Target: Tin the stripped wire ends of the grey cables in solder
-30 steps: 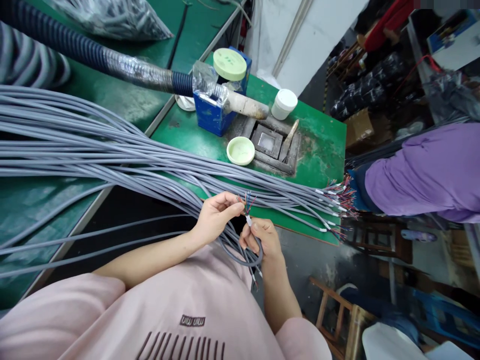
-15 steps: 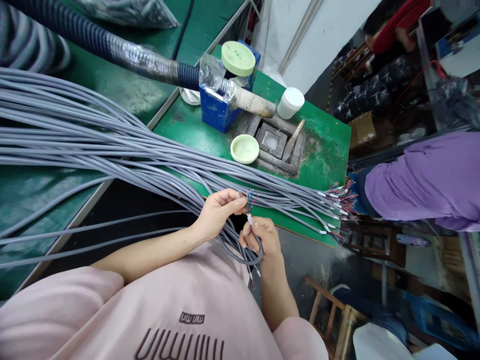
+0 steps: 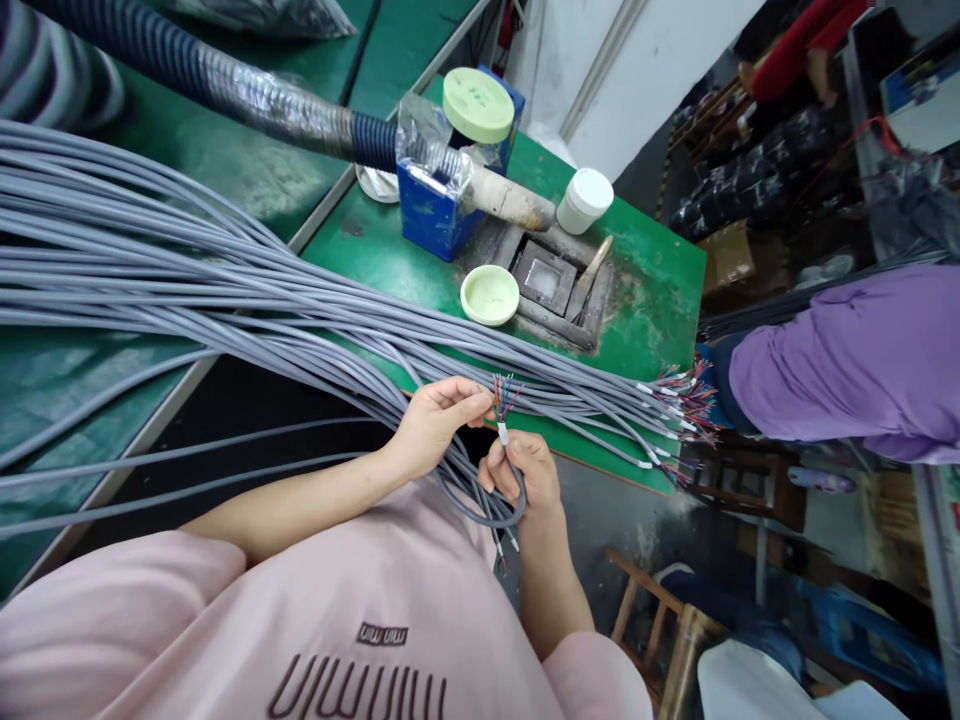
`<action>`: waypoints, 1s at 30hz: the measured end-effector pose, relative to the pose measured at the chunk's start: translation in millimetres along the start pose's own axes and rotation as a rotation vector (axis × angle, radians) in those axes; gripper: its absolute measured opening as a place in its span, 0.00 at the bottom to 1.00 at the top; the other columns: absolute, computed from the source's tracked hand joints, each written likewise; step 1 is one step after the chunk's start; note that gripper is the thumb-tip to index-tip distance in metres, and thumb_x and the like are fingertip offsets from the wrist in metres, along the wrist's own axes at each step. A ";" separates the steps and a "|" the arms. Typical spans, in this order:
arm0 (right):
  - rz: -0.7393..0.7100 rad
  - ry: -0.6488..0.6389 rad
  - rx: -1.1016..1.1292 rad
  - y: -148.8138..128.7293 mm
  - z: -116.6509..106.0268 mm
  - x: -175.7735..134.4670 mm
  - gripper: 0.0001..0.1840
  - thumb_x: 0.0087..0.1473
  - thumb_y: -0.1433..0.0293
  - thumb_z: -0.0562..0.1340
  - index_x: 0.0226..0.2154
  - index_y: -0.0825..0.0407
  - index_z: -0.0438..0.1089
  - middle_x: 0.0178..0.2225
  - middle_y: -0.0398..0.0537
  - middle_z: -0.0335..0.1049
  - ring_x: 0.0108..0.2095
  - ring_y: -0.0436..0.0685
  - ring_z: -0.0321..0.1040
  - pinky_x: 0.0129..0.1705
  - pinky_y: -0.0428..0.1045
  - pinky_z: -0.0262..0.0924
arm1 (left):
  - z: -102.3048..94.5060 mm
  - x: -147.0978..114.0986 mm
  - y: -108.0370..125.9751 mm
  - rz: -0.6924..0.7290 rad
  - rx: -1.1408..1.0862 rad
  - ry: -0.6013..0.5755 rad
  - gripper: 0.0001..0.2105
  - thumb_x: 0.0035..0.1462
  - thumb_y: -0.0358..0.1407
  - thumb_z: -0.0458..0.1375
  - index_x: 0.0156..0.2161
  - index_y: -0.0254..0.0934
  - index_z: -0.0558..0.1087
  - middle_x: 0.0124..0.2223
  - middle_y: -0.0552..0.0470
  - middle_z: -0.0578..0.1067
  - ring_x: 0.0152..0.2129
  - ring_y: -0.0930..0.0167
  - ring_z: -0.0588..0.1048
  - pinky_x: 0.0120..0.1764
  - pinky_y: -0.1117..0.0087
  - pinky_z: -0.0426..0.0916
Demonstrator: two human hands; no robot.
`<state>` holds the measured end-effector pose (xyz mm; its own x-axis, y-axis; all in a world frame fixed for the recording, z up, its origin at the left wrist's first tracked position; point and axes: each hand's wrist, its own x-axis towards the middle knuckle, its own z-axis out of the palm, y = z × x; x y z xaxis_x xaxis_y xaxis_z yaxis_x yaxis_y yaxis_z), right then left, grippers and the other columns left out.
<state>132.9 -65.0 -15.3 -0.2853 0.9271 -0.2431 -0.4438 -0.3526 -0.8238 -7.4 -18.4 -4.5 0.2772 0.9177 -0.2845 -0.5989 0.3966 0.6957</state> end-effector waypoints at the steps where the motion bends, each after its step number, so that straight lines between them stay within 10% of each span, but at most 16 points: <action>1: 0.001 -0.001 0.004 0.3 -0.3 0.3 0.17 0.53 0.57 0.63 0.23 0.52 0.74 0.05 0.31 0.48 0.06 0.42 0.39 0.16 0.45 0.53 | 0.2 0.4 -0.3 0.007 -0.005 0.005 0.14 0.43 0.43 0.69 0.25 0.33 0.73 0.24 0.56 0.75 0.20 0.79 0.69 0.28 0.75 0.65; 30: 0.075 0.123 -0.049 2.6 2.4 0.0 0.18 0.49 0.54 0.65 0.21 0.51 0.73 0.05 0.31 0.48 0.07 0.43 0.39 0.18 0.46 0.53 | -1.1 2.9 -3.4 0.153 0.022 0.025 0.11 0.43 0.39 0.69 0.29 0.35 0.75 0.26 0.57 0.73 0.23 0.79 0.69 0.31 0.75 0.66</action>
<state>129.7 -66.2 -16.2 -0.2086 0.9080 -0.3634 -0.3821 -0.4177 -0.8243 -5.3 -17.0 -8.5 0.1650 0.9677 -0.1905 -0.6162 0.2520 0.7462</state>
